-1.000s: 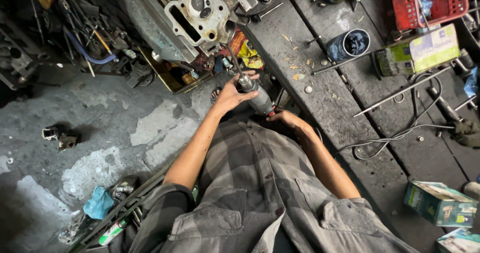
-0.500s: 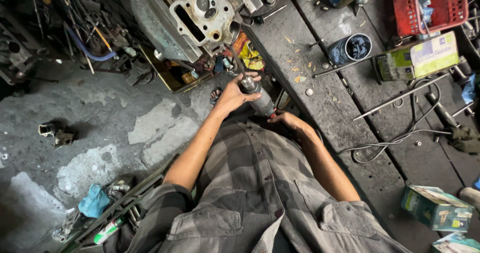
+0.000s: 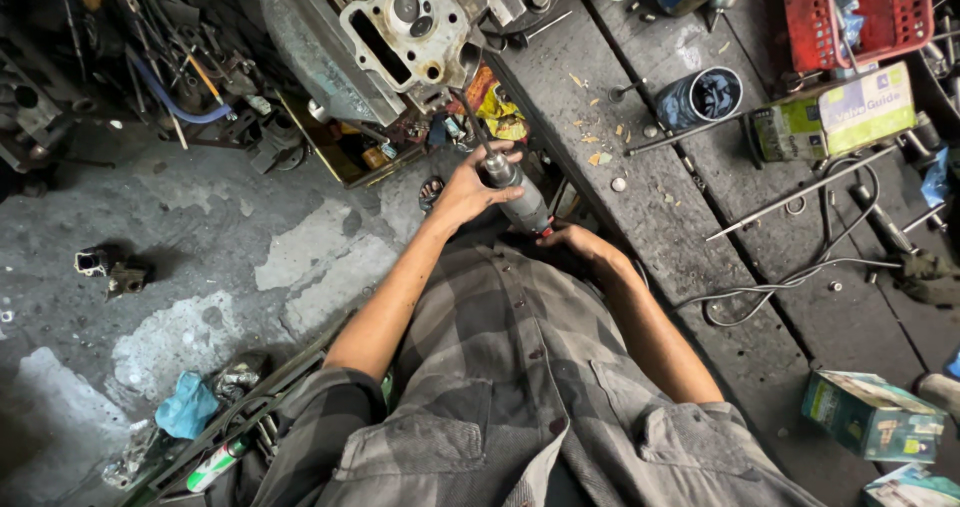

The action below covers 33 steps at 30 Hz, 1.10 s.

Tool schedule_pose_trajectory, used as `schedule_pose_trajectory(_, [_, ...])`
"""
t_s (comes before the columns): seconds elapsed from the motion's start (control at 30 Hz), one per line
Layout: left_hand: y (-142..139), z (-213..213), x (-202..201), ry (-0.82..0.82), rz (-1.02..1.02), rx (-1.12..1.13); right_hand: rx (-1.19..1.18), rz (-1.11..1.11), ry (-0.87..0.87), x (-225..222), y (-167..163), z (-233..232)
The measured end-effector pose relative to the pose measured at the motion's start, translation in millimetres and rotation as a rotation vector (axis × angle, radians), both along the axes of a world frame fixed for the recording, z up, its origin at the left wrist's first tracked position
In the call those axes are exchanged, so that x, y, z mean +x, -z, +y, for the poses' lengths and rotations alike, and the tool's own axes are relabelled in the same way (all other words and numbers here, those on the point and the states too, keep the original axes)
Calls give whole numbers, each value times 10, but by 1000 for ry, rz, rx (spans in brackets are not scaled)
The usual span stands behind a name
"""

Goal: The person picks up a corded die grinder from the workbench and fits a bit into its collet. They then grind the surface of a small engine cylinder head held in a bench vise, working the tool around the head, before setting the grinder down and working on the clamped head by hand.

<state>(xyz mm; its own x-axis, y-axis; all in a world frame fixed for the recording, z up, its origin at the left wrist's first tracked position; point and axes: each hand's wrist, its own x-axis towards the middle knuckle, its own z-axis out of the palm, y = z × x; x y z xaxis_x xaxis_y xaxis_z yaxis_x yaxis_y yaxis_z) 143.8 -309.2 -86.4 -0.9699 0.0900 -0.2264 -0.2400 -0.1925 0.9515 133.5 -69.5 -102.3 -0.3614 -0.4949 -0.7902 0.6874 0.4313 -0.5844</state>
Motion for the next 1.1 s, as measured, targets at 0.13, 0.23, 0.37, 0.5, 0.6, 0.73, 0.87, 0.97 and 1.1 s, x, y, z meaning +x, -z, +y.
schedule_pose_trajectory(0.13, [-10,-7,0,13,2,-16,135,-113,20,12,-24,20])
schedule_pose_trajectory(0.23, [-18,-16,-13,22,-2,-75,155,-151,55,23,-94,9])
schedule_pose_trajectory(0.37, [-18,-32,-21,17,-4,-51,142,-162,93,6,-159,-34])
schedule_pose_trajectory(0.5, [-7,-39,-15,13,14,-31,21,-34,25,-17,-149,-42])
schedule_pose_trajectory(0.6, [-11,-38,-18,12,23,-73,67,-126,89,-11,-105,-11])
schedule_pose_trajectory(0.73, [-11,-38,-33,20,16,-28,137,-51,-7,12,-32,22])
schedule_pose_trajectory(0.87, [-32,-44,-40,21,19,-82,-26,181,-64,30,10,19])
schedule_pose_trajectory(0.97, [-38,-39,-40,25,26,-58,-6,134,49,33,4,13])
schedule_pose_trajectory(1.1, [-35,-23,-50,42,40,-113,379,-91,3,27,-71,-18])
